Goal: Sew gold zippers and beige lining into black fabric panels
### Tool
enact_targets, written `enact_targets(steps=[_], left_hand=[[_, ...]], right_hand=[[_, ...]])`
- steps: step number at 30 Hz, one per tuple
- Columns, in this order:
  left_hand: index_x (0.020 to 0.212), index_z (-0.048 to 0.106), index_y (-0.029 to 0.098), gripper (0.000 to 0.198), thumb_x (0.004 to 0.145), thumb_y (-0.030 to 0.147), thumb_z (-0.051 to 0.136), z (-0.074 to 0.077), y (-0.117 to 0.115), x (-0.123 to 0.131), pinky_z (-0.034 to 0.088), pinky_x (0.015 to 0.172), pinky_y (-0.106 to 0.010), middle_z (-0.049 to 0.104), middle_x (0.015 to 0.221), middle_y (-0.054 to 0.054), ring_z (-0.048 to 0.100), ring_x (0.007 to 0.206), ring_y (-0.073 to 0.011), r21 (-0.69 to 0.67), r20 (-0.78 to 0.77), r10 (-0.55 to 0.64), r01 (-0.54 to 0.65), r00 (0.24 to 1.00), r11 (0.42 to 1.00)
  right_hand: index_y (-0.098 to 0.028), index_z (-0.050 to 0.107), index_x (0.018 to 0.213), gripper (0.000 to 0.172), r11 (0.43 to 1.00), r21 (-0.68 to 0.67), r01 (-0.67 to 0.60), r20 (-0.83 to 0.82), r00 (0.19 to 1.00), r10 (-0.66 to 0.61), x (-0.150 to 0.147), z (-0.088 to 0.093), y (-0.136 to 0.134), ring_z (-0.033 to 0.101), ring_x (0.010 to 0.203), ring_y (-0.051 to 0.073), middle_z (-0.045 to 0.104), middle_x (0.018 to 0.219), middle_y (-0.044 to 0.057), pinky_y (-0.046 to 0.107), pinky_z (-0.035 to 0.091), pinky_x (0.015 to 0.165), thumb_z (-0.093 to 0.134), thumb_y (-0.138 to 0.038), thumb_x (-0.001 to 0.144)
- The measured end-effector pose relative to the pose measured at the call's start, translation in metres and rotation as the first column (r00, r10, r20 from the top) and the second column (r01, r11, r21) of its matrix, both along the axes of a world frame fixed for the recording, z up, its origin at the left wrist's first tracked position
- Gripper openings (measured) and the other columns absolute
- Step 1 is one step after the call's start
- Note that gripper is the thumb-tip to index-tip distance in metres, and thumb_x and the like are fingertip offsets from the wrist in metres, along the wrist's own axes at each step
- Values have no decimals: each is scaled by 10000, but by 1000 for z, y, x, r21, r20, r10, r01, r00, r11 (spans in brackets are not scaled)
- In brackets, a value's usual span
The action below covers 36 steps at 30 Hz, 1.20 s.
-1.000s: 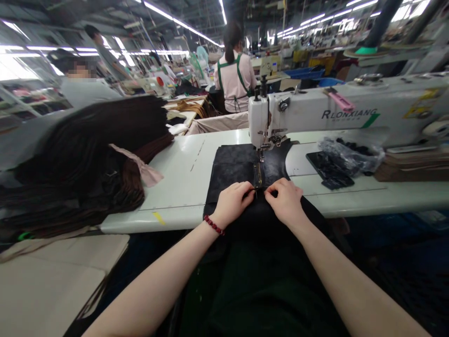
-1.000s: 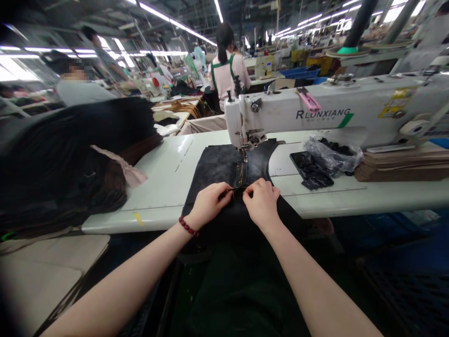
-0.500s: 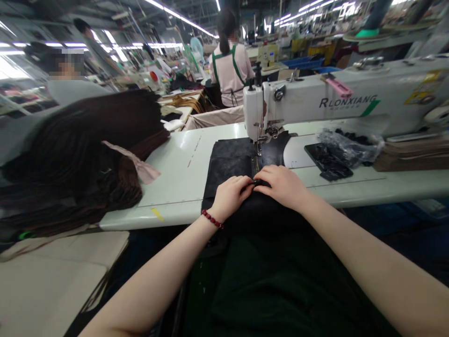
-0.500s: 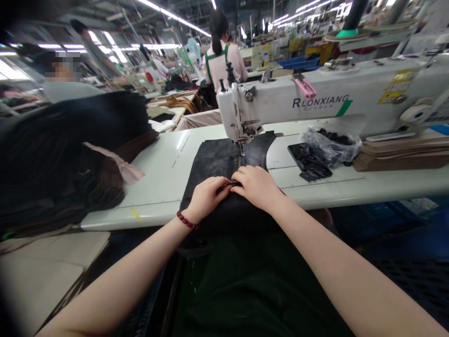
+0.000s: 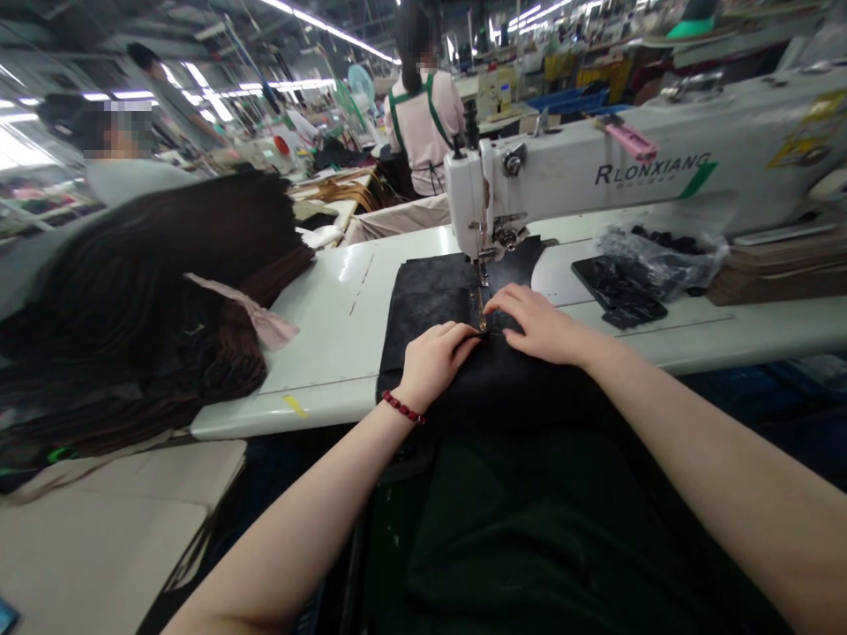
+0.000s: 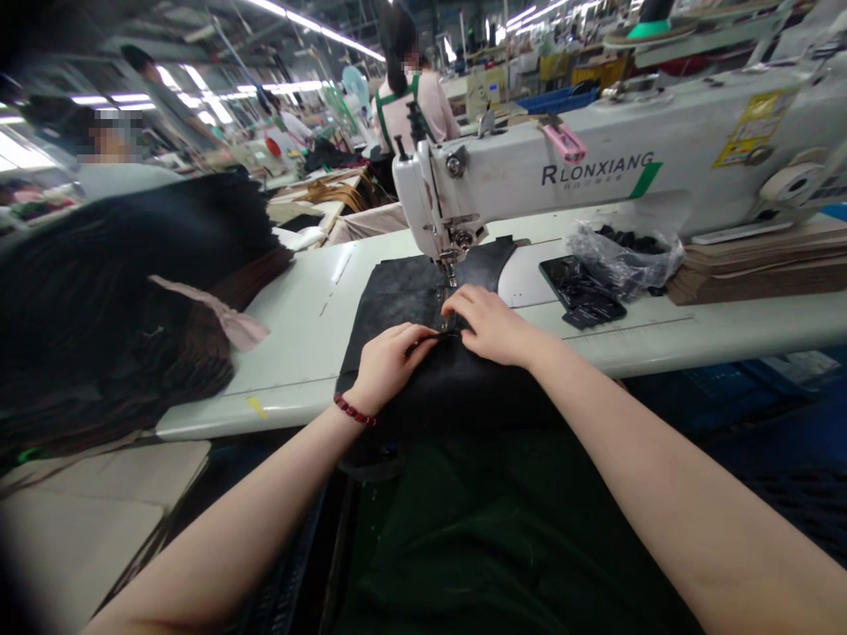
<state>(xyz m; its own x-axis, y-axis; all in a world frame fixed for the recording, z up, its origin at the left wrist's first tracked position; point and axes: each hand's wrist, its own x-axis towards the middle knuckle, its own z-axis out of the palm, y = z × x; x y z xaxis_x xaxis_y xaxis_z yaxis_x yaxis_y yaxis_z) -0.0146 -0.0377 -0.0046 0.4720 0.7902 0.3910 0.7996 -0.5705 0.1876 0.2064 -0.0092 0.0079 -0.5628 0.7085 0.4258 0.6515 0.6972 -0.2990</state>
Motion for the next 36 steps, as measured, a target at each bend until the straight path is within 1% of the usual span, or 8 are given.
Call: enact_targets(steps=[4, 10, 16, 21, 25, 29, 32, 36], left_hand=[[964, 590, 216, 193, 999, 358, 463, -5, 1, 0, 459, 761, -266, 678, 941, -19, 639, 911, -177, 29, 8, 51, -51, 999, 998], [931, 561, 208, 156, 994, 323, 477, -7, 1, -2, 453, 749, -252, 673, 928, -17, 643, 891, -169, 63, 5, 35, -35, 999, 997], [937, 570, 208, 158, 991, 335, 491, -9, 2, 0, 455, 742, -260, 671, 911, -19, 643, 874, -174, 91, 2, 29, -29, 1000, 995], [962, 587, 206, 153, 989, 327, 497, -10, 2, 1, 464, 779, -278, 667, 926, -26, 624, 901, -186, 92, -15, 6, -4, 1000, 996], [1015, 616, 203, 181, 990, 335, 494, -9, 2, 1, 477, 818, -291, 671, 952, -33, 616, 924, -188, 85, -19, -19, 20, 1000, 996], [1171, 630, 240, 233, 995, 314, 496, -8, 3, 0, 473, 914, -289, 682, 1150, -19, 610, 1027, -168, 81, 4, -99, 99, 995, 992], [1220, 637, 259, 270, 991, 317, 506, -9, 5, -1, 485, 903, -304, 689, 1204, 0, 617, 974, -167, 73, 13, -160, 158, 987, 985], [1204, 662, 261, 282, 982, 355, 516, -10, 8, -1, 496, 827, -310, 735, 1081, -1, 595, 863, -177, 47, -3, -165, 165, 986, 985]], right_hand=[[-186, 678, 1124, 347, 999, -21, -27, 64, 998, 29, 20, 6, 24, 619, 1075, 215, 682, 1147, 78, 350, 464, 946, 442, -114, 880], [-277, 719, 1120, 333, 994, -22, -105, 234, 966, 108, 6, 12, 46, 654, 1051, 208, 716, 1144, 13, 312, 481, 879, 493, -175, 898], [-323, 745, 1033, 249, 987, -7, -162, 395, 906, 151, -3, 22, 46, 671, 955, 208, 747, 1024, -9, 293, 475, 788, 572, -247, 872], [-238, 742, 1004, 235, 984, 22, -177, 480, 865, 145, -5, 22, 38, 673, 935, 219, 747, 996, 45, 297, 459, 743, 527, -271, 914], [-156, 729, 948, 274, 986, 62, -158, 490, 865, 107, -8, 16, 29, 680, 891, 249, 740, 946, 104, 329, 454, 708, 476, -260, 941], [-118, 717, 978, 327, 986, 103, -133, 446, 892, 74, -8, 3, 22, 671, 920, 280, 732, 961, 136, 383, 464, 755, 423, -260, 968], [-112, 698, 1095, 359, 984, 114, -134, 394, 916, 79, -1, -8, 20, 654, 999, 292, 720, 1067, 145, 424, 470, 839, 398, -275, 984], [-149, 634, 1263, 372, 978, 73, -195, 334, 929, 160, 15, -16, 22, 614, 1131, 255, 648, 1274, 102, 414, 455, 977, 466, -207, 936]])
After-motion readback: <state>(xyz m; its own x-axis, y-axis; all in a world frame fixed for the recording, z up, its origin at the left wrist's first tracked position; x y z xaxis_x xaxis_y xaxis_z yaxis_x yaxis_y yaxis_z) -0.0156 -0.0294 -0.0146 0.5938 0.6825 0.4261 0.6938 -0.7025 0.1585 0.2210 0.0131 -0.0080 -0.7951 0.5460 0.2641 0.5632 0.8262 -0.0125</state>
